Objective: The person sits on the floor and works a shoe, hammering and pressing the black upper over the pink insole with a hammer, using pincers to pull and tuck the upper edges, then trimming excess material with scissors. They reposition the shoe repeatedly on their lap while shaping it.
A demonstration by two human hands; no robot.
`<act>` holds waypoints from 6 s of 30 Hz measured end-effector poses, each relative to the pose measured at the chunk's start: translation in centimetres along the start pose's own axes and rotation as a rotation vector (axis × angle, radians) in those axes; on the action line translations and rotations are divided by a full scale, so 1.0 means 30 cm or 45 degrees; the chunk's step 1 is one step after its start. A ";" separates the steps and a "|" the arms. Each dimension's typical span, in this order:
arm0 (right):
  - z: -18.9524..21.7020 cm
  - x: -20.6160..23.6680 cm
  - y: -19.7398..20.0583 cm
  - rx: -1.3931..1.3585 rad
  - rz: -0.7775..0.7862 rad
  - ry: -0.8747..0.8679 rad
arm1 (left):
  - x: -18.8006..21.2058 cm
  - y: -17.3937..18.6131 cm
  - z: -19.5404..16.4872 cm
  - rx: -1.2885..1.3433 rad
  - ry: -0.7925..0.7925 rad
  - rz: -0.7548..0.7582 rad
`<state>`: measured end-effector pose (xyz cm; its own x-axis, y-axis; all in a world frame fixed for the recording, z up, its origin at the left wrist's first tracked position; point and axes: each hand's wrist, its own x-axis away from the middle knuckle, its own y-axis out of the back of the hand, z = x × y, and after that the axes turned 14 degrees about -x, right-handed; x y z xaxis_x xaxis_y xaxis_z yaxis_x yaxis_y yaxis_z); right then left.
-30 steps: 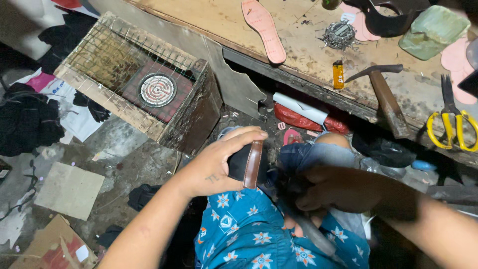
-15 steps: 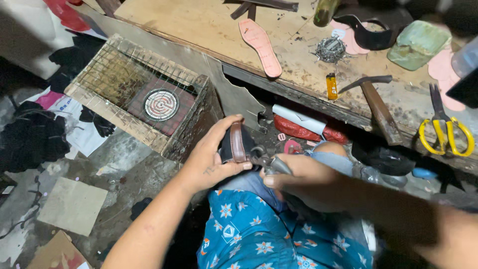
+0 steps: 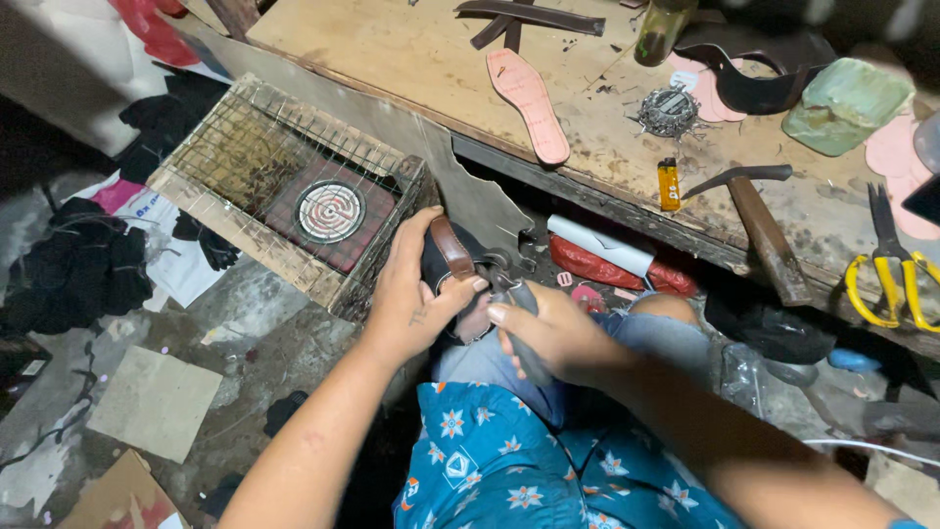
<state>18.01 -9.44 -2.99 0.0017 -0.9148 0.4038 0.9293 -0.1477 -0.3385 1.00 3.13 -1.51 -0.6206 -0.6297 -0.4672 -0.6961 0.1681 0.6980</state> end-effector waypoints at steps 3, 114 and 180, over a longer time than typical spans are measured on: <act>0.078 0.058 0.039 0.605 0.040 0.121 | -0.001 -0.009 -0.010 0.020 0.067 0.032; -0.084 0.076 0.078 -0.188 0.153 0.348 | 0.293 -0.105 -0.110 1.681 0.791 0.495; -0.203 0.108 0.160 0.729 -0.074 -0.052 | 0.252 -0.231 -0.048 -0.086 0.057 0.057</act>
<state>20.24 -15.40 -8.48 -0.0513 -0.8943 0.4445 0.9800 0.0406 0.1948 1.64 -3.88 -9.10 -0.6327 -0.6563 -0.4110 -0.6411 0.1462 0.7534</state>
